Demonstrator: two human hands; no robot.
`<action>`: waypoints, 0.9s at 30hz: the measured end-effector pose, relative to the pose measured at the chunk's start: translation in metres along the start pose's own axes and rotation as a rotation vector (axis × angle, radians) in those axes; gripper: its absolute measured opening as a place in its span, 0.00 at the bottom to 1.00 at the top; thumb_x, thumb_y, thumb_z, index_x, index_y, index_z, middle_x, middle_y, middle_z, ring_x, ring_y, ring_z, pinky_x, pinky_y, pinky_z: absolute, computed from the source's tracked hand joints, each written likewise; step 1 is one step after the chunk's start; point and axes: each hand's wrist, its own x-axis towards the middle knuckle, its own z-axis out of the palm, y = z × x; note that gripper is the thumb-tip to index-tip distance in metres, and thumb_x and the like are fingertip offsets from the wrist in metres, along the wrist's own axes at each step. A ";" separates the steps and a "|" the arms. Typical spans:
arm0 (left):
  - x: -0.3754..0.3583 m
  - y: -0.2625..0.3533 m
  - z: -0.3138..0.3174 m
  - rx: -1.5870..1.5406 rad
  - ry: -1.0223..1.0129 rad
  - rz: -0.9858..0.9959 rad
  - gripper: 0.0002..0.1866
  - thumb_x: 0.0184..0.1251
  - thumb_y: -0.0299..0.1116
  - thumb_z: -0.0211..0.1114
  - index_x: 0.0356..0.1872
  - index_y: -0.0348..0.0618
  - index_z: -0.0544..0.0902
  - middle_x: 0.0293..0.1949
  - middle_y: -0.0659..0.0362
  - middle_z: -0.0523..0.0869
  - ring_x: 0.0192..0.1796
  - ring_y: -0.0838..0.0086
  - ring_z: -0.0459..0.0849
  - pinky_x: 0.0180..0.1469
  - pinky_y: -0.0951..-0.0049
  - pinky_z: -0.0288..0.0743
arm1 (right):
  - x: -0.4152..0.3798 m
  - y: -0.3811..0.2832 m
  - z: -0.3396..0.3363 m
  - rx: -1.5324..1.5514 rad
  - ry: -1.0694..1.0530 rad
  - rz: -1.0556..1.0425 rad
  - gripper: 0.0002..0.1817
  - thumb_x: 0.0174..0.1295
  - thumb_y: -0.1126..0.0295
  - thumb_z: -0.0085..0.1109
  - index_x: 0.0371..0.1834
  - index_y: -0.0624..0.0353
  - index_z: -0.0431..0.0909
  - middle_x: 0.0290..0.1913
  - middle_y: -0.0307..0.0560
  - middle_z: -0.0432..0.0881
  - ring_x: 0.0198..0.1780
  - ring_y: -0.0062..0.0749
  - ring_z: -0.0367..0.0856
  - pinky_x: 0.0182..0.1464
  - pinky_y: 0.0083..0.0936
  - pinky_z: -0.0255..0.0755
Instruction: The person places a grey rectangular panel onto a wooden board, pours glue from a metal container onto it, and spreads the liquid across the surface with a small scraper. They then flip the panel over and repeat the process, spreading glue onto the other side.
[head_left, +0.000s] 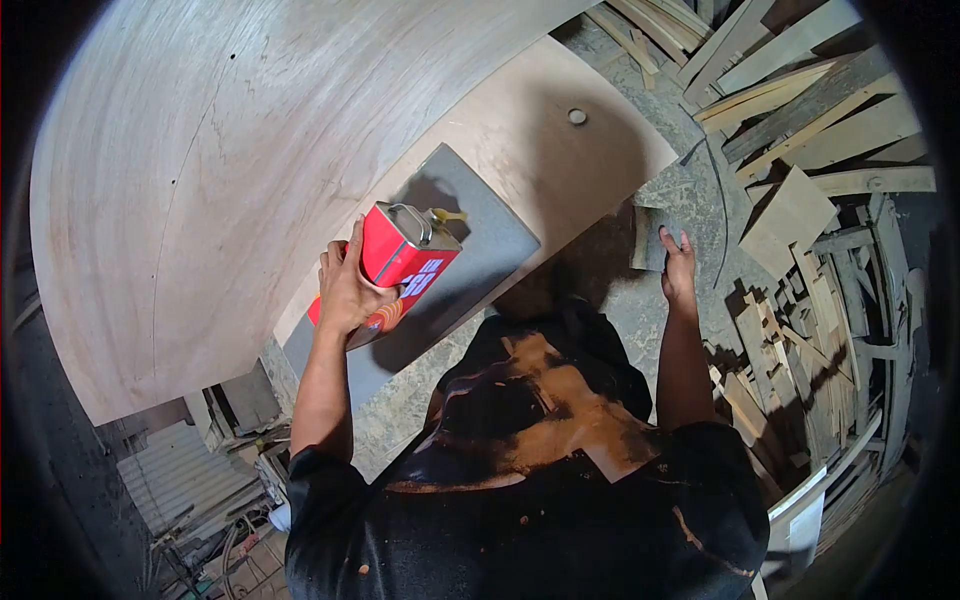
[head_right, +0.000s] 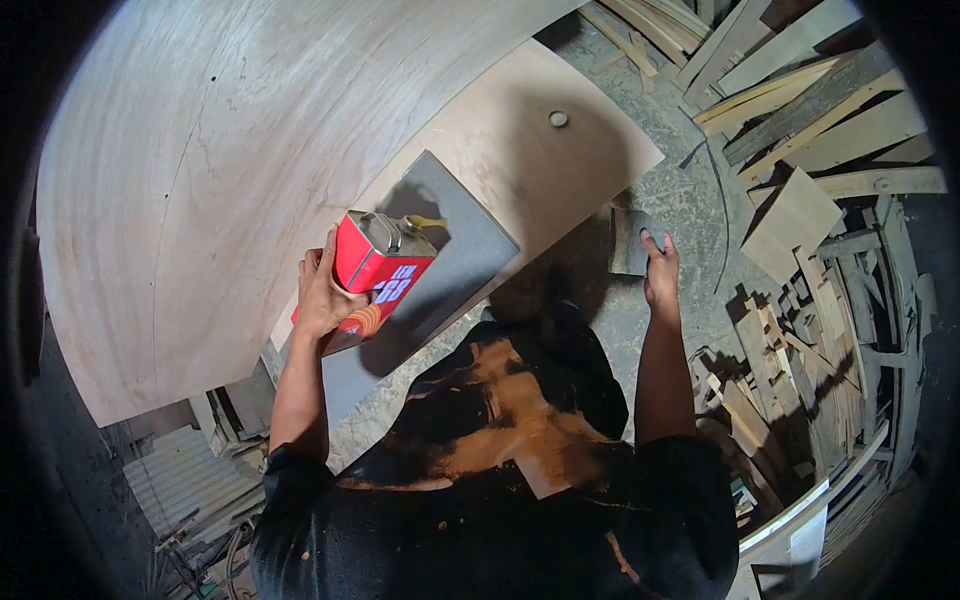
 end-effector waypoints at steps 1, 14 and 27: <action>-0.004 -0.005 0.001 -0.003 -0.001 -0.005 0.57 0.28 0.43 0.75 0.70 0.55 0.58 0.45 0.48 0.72 0.47 0.55 0.71 0.53 0.57 0.66 | -0.002 -0.002 0.002 -0.035 0.035 0.029 0.43 0.55 0.64 0.65 0.69 0.66 0.51 0.54 0.52 0.72 0.56 0.29 0.67 0.61 0.21 0.54; -0.104 -0.109 -0.002 0.021 0.007 -0.171 0.58 0.26 0.42 0.74 0.70 0.56 0.56 0.46 0.48 0.71 0.49 0.53 0.70 0.56 0.56 0.67 | -0.070 0.010 0.073 -0.016 -0.146 -0.056 0.39 0.57 0.67 0.58 0.69 0.66 0.50 0.63 0.54 0.64 0.64 0.36 0.62 0.64 0.27 0.54; -0.226 -0.240 -0.015 0.024 -0.027 -0.232 0.59 0.26 0.44 0.76 0.70 0.60 0.56 0.49 0.48 0.69 0.54 0.53 0.67 0.56 0.56 0.63 | -0.214 0.107 0.145 0.086 -0.253 -0.100 0.28 0.60 0.70 0.52 0.63 0.67 0.58 0.58 0.51 0.70 0.59 0.37 0.69 0.61 0.31 0.62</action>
